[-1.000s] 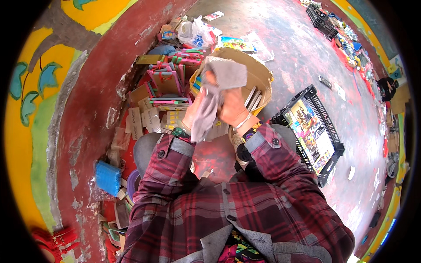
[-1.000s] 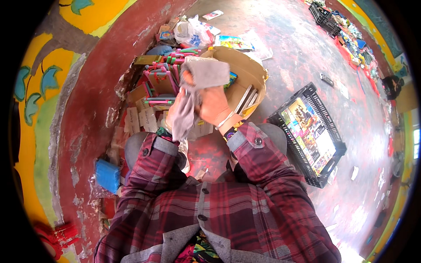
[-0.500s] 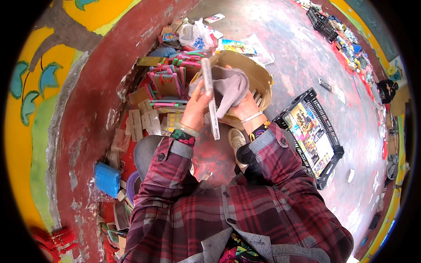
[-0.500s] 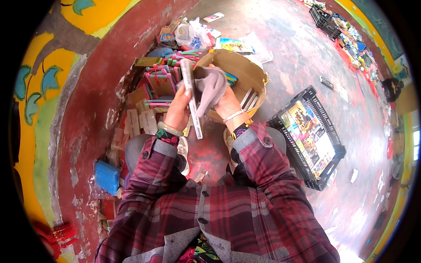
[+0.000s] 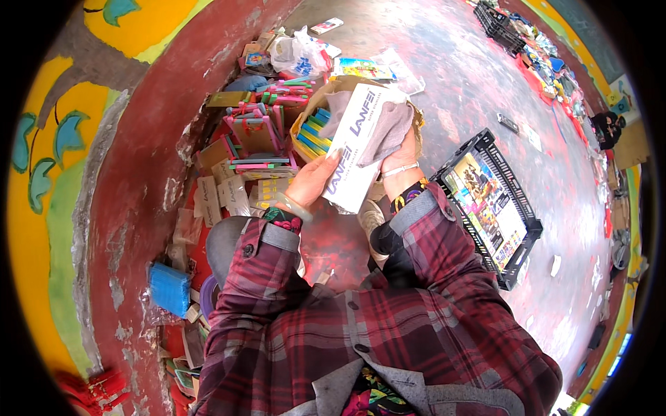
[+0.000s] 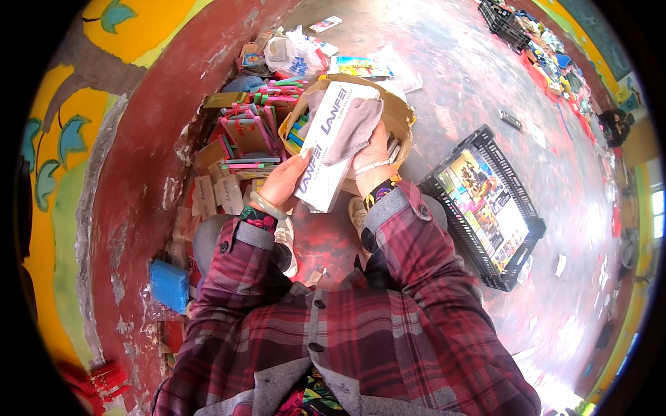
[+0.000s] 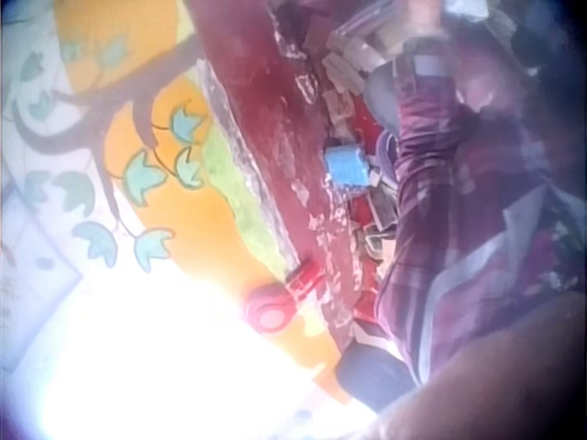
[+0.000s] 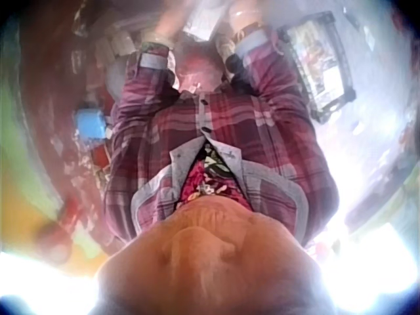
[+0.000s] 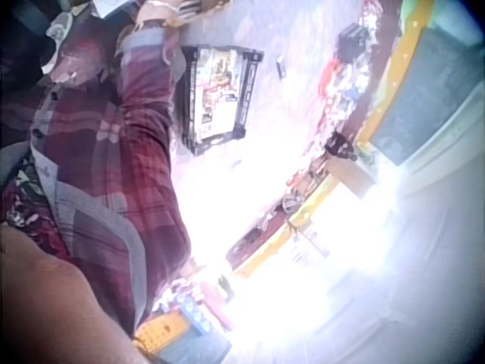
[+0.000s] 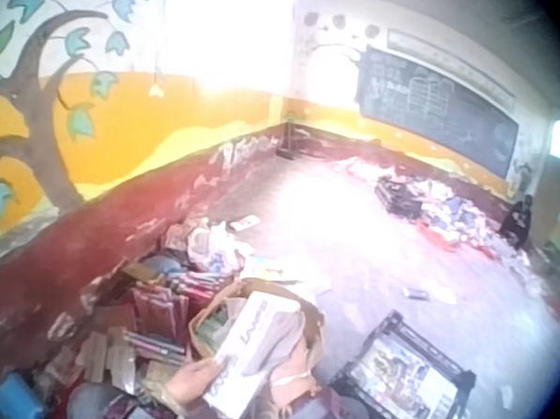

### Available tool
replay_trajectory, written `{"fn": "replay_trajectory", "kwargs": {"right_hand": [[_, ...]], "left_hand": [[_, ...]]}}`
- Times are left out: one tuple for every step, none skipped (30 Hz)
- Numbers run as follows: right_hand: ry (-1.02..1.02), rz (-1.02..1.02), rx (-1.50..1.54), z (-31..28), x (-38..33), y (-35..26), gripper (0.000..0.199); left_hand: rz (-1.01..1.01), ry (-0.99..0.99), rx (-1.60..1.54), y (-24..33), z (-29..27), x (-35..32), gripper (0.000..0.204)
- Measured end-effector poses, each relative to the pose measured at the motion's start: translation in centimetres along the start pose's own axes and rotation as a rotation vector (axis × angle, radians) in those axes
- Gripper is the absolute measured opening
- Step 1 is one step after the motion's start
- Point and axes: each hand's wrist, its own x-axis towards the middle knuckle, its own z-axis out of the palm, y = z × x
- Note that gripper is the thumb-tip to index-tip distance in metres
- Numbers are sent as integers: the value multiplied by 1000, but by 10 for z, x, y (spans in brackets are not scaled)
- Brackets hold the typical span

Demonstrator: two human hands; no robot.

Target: The person sits on the floor and wipes small rectangular boxes with a cloth. They pick up boxes from a pile, wipe them on all sides, and place them into a cardboard box. The person repeats this process for multiple boxes throughout the video.

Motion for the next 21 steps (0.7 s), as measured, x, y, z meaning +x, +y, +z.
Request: {"fn": "replay_trajectory", "kwargs": {"right_hand": [[-4, -13, -19, 2, 0, -2, 36], [43, -11, -93, 5, 0, -2, 35], [90, -9, -167, 9, 0, -1, 34], [136, -6, -240, 12, 0, 1, 33], [155, 11, -257, 13, 2, 1, 31], [173, 28, -273, 13, 3, 3, 30], [190, 46, -290, 12, 5, 5, 28], [171, 53, -302, 14, 5, 10, 27], [186, 71, -337, 16, 3, 16, 27], [201, 90, -372, 18, -2, 23, 27], [217, 108, -409, 24, -9, 30, 27], [196, 134, -447, 30, -17, 36, 27], [100, 156, -410, 25, -19, 43, 25], [75, 146, -455, 26, -22, 48, 27], [50, 135, -501, 27, -26, 51, 28], [7, 70, -598, 26, -29, 57, 30], [-34, 4, -692, 23, -33, 64, 32], [-74, -65, -787, 19, -36, 70, 34], [-139, -129, -884, 14, -37, 77, 38], [-102, -152, -953, 10, -39, 82, 39], [-65, -176, -1021, 6, -40, 86, 39]], "left_hand": [[2, -11, -111, -1, 7, -4, 37], [6, -20, -219, -1, 11, -7, 37], [52, -12, -174, -4, 7, -5, 36], [99, -3, -128, -9, -1, -2, 35], [145, 1, -85, -9, -2, 1, 35], [177, 24, -75, -9, -2, 2, 34], [210, 48, -66, -10, -1, 2, 34], [243, 76, -56, -10, 0, 2, 33], [271, 124, -63, -10, 0, 2, 34], [300, 173, -70, -11, 0, 4, 35], [328, 221, -79, -12, -1, 5, 36], [362, 258, -87, -8, 2, 5, 34], [357, 272, -78, -6, 0, 5, 33], [352, 289, -70, -5, -4, 5, 33], [348, 305, -61, -4, -8, 6, 32], [390, 310, -79, -11, -17, 11, 31], [400, 325, -99, -10, -23, 12, 30], [408, 337, -122, -8, -26, 13, 30], [417, 350, -144, -6, -28, 14, 29], [398, 370, -183, 0, -23, 13, 28], [396, 377, -154, 1, -23, 13, 28]]}}
